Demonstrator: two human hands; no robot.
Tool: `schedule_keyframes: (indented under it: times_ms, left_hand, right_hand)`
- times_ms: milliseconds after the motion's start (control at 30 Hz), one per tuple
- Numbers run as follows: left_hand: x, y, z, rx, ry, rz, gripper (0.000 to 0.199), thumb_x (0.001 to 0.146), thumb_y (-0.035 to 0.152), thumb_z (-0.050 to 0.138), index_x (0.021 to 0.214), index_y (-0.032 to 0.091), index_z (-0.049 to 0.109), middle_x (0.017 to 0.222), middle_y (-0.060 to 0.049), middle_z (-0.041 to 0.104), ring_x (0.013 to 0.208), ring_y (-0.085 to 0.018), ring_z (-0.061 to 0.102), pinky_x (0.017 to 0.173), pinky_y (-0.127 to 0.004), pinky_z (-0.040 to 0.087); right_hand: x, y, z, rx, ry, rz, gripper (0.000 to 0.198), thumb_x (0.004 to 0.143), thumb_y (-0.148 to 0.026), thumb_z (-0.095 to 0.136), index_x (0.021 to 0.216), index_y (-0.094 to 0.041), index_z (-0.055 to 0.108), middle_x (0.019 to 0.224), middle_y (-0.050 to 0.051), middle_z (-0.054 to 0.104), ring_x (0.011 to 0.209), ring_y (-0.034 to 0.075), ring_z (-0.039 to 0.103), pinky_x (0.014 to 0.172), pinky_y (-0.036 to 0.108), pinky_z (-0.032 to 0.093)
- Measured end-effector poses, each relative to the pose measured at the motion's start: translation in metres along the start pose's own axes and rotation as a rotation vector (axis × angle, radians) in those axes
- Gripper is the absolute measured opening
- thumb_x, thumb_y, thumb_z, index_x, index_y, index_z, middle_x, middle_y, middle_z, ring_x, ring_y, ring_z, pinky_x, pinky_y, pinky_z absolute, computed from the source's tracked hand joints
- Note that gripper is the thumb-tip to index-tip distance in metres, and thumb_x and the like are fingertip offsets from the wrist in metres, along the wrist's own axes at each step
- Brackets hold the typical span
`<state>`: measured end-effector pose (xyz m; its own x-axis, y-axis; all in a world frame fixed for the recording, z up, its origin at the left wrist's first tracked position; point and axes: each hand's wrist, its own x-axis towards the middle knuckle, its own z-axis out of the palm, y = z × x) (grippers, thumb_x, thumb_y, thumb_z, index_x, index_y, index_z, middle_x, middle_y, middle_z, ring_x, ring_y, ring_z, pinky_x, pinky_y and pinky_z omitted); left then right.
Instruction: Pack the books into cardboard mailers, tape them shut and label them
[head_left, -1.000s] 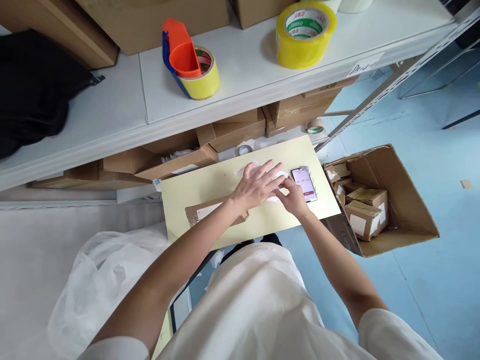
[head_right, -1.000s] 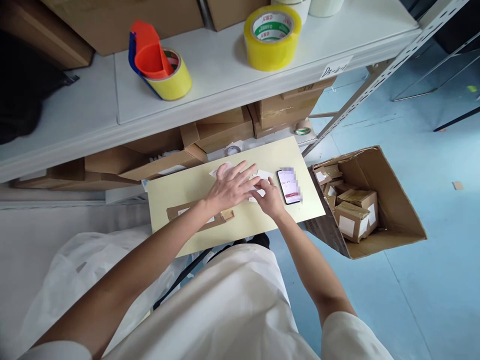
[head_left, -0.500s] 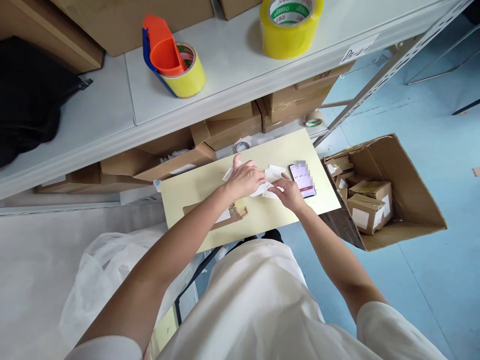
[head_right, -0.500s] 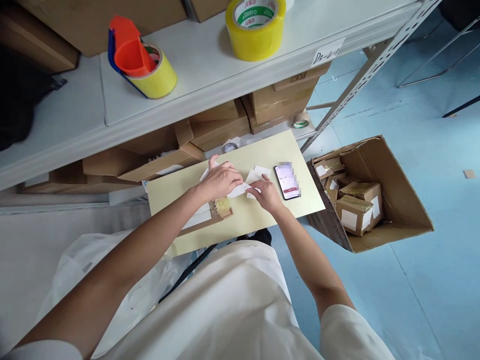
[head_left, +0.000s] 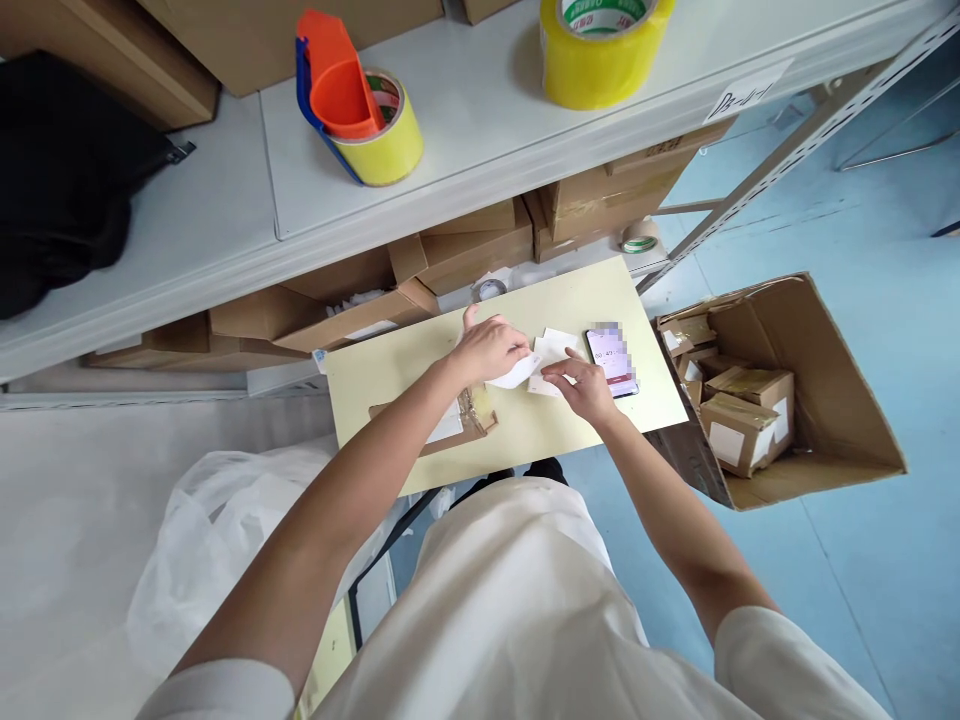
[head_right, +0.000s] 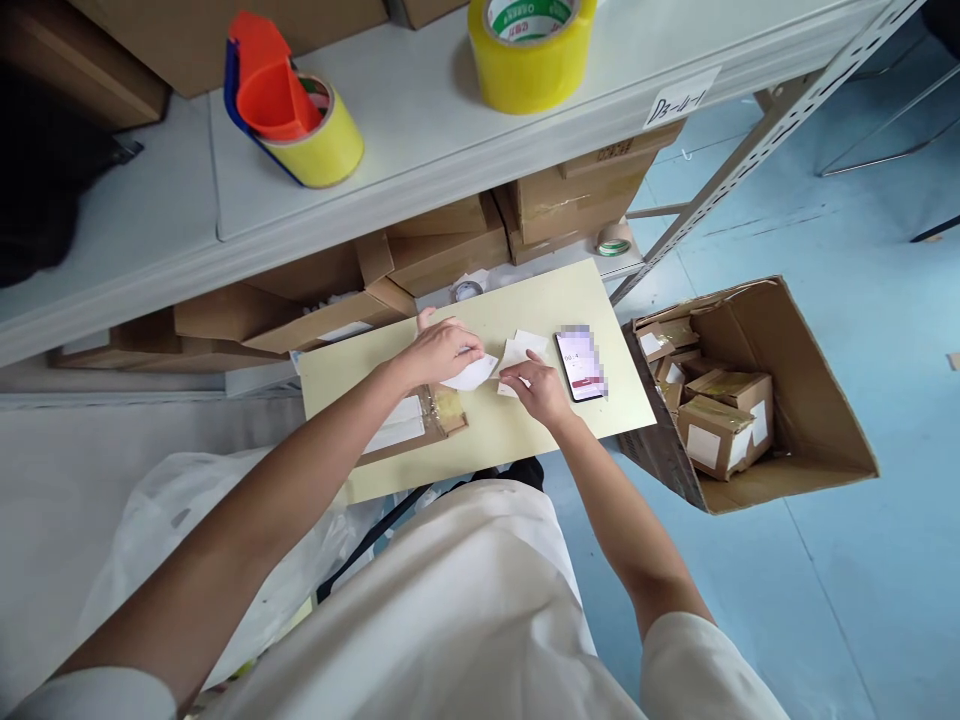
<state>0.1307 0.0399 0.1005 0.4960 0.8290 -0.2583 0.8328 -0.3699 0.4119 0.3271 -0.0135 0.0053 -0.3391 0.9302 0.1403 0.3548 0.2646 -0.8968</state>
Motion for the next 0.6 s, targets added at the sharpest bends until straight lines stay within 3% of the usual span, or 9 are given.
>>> schedule_keyframes:
  times_ms: [100,233,333,467,600]
  left_hand:
    - [0.003,-0.003,-0.003,-0.032,-0.03,-0.004,0.026,0.086,0.03,0.049,0.072,0.023,0.069,0.075,0.0,0.07,0.091,-0.019,0.06,0.106,-0.048,0.018]
    - [0.007,-0.004,-0.002,-0.033,-0.01,0.021,0.024,0.088,0.031,0.049,0.077,0.024,0.069,0.078,0.001,0.071,0.088,-0.018,0.061,0.106,-0.048,0.016]
    - [0.009,-0.01,0.0,-0.028,0.061,-0.03,0.023,0.089,0.03,0.049,0.078,0.023,0.069,0.085,0.0,0.072,0.092,-0.019,0.06,0.104,-0.049,0.016]
    - [0.008,-0.027,-0.005,-0.071,0.184,-0.181,0.025,0.09,0.034,0.048,0.083,0.022,0.069,0.085,-0.001,0.071,0.088,-0.019,0.06,0.101,-0.049,0.02]
    - [-0.004,-0.035,-0.012,-0.239,0.284,-0.306,0.027,0.089,0.038,0.05,0.088,0.019,0.069,0.082,-0.002,0.071,0.081,-0.018,0.061,0.092,-0.04,0.034]
  right_hand:
    - [0.0,-0.001,-0.001,0.058,-0.021,0.052,0.024,0.082,-0.046,0.062,0.094,-0.025,0.063,0.095,0.004,0.073,0.09,0.021,0.068,0.097,0.045,0.046]
    - [0.005,0.0,-0.001,0.088,-0.094,0.097,0.049,0.076,-0.035,0.07,0.119,-0.025,0.049,0.093,0.004,0.073,0.089,0.022,0.068,0.085,0.04,0.05]
    - [0.005,0.006,0.001,-0.016,-0.107,0.122,0.036,0.081,-0.027,0.063,0.114,-0.024,0.05,0.085,0.002,0.074,0.087,0.022,0.069,0.091,0.042,0.043]
    - [-0.006,0.021,0.002,-0.179,-0.113,0.093,0.017,0.086,-0.03,0.056,0.1,-0.021,0.057,0.089,0.006,0.074,0.093,0.024,0.067,0.094,0.043,0.039]
    - [-0.016,0.016,-0.007,-0.239,-0.18,0.041,0.042,0.079,-0.049,0.063,0.108,-0.019,0.061,0.115,0.013,0.067,0.112,0.03,0.058,0.1,0.05,0.033]
